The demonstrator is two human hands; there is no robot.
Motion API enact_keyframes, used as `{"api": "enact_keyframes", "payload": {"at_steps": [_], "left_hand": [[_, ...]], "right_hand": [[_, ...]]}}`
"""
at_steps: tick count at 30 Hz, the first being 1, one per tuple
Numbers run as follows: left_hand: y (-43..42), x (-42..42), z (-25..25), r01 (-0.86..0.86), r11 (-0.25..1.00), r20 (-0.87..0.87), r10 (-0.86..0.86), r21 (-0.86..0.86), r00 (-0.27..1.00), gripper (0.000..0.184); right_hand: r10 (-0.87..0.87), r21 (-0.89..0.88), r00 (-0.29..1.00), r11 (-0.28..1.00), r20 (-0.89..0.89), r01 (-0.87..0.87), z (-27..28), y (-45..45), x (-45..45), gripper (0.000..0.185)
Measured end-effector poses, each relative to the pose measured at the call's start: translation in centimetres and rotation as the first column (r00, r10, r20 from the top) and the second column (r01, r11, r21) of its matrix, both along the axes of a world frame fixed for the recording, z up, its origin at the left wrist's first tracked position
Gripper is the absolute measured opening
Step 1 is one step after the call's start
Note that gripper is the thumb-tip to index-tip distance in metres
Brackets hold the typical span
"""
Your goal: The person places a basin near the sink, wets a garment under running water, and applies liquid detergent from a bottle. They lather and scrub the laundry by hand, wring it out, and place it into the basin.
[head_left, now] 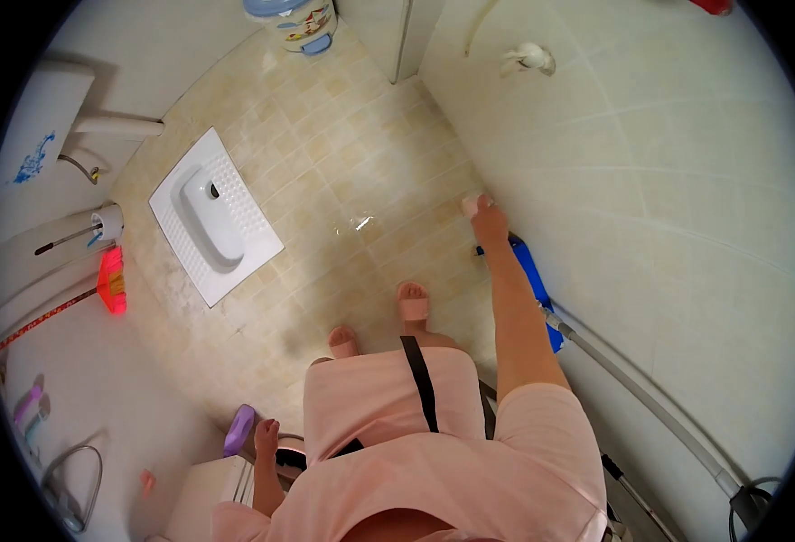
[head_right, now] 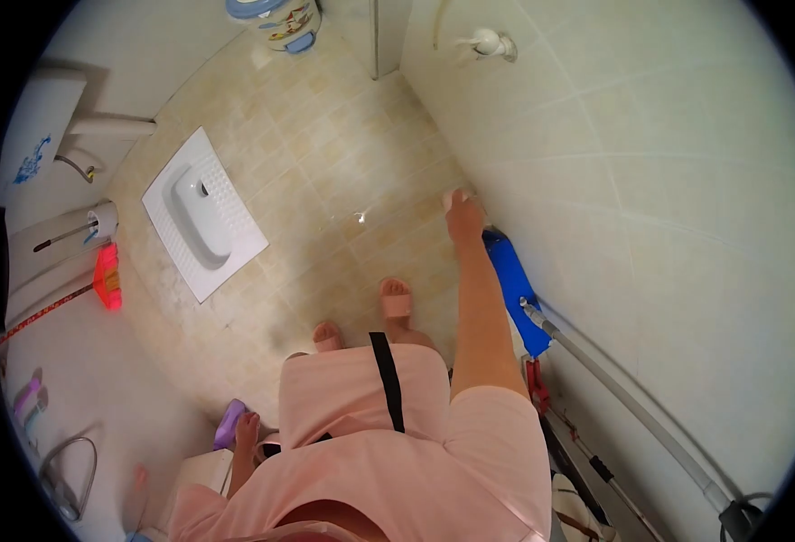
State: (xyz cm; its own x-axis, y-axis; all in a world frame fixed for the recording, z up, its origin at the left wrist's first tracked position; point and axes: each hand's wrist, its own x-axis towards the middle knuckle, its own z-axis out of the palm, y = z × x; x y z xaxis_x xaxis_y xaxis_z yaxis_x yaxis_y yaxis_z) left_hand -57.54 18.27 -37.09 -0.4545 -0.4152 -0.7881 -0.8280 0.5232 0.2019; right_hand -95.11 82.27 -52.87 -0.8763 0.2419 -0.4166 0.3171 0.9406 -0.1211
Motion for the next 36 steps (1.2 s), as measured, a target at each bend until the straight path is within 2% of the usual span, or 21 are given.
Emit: {"api": "enact_keyframes", "payload": {"at_steps": [2,5,7,9,11,12,14,16,19,20,21,22,24,25,28,31,34,35,36], "left_hand": [[3.9,-4.9,3.3,0.068,0.994,0.002,-0.068,-0.090,0.998,0.035],[5.6,-7.4,2.2,0.064,0.998,-0.358,-0.061,-0.005,0.932,0.040],[9.4,-12.0,4.0,0.102,0.992,-0.480,-0.056,0.070,0.875,0.053],[13.7,-16.7,7.2,0.286,0.957,-0.633,-0.197,0.041,0.749,0.073],[17.5,-21.8,13.5,0.449,0.893,-0.685,-0.317,0.017,0.656,0.092],[18.7,-23.3,16.4,0.519,0.854,-0.684,-0.406,-0.046,0.607,0.095],[19.4,-23.7,20.4,0.537,0.801,-0.708,-0.540,-0.265,0.456,0.095],[18.4,-23.2,23.4,0.401,0.884,-0.782,-0.421,-0.239,0.460,0.088],[15.7,-21.9,28.8,0.292,0.953,-0.835,-0.224,-0.079,0.503,0.077],[14.5,-21.2,30.8,0.260,0.965,-0.836,-0.152,-0.012,0.527,0.074],[13.8,-20.9,32.6,0.234,0.972,-0.874,-0.111,0.003,0.473,0.059],[13.1,-20.5,34.2,0.223,0.971,-0.869,-0.033,0.090,0.494,0.057],[11.5,-19.7,37.1,0.206,0.943,-0.840,0.116,0.260,0.530,0.053],[10.6,-19.4,39.0,0.225,0.893,-0.785,0.195,0.391,0.588,0.049],[7.2,-18.4,40.5,0.347,0.668,-0.676,0.322,0.658,0.663,0.065],[4.7,-18.0,43.3,0.387,0.456,-0.555,0.326,0.802,0.765,0.068],[3.7,-18.4,45.9,0.456,0.377,-0.585,0.395,0.806,0.708,0.075],[3.4,-17.8,46.3,0.363,0.370,-0.505,0.435,0.855,0.746,0.074],[3.0,-17.0,46.5,0.328,0.445,-0.518,0.420,0.833,0.745,0.072]], "right_hand": [[0.063,-0.039,0.997,0.997,-0.036,-0.065,2.4,-2.3,0.9,0.041],[0.179,-0.174,0.981,0.966,-0.073,-0.190,8.7,-7.0,2.4,0.032],[0.265,-0.282,0.960,0.918,-0.084,-0.279,14.3,-10.9,3.4,0.031],[0.347,-0.420,0.934,0.838,-0.082,-0.348,19.8,-15.2,4.3,0.029],[0.293,-0.703,0.924,0.603,-0.243,-0.377,28.6,-19.5,5.1,0.028],[0.316,-0.707,0.903,0.565,-0.290,-0.425,31.5,-21.6,5.9,0.027],[0.387,-0.707,0.863,0.507,-0.325,-0.494,38.5,-24.9,6.6,0.026],[0.478,-0.700,0.826,0.479,-0.298,-0.530,46.5,-27.8,6.8,0.027],[0.497,-0.733,0.787,0.367,-0.366,-0.573,51.2,-31.7,7.5,0.029],[0.551,-0.666,0.749,0.407,-0.368,-0.625,53.1,-33.3,7.6,0.027],[0.606,-0.589,0.706,0.436,-0.366,-0.680,55.0,-34.6,7.4,0.026],[0.661,-0.503,0.660,0.458,-0.358,-0.733,56.7,-35.8,7.2,0.026],[0.734,-0.317,0.521,0.416,-0.436,-0.852,59.2,-38.1,7.1,0.025],[0.765,-0.215,0.443,0.387,-0.467,-0.896,60.3,-39.2,6.7,0.026],[0.808,-0.134,0.188,0.136,-0.559,-0.982,63.6,-41.6,5.9,0.028],[0.698,-0.196,0.008,-0.190,-0.716,-0.962,65.7,-42.9,5.1,0.016],[0.626,-0.307,0.001,-0.382,-0.780,-0.872,68.3,-43.3,4.1,0.018],[0.652,-0.338,-0.018,-0.416,-0.758,-0.844,69.0,-43.4,3.8,0.021],[0.677,-0.372,-0.037,-0.449,-0.735,-0.813,69.6,-43.4,3.6,0.024]]}}
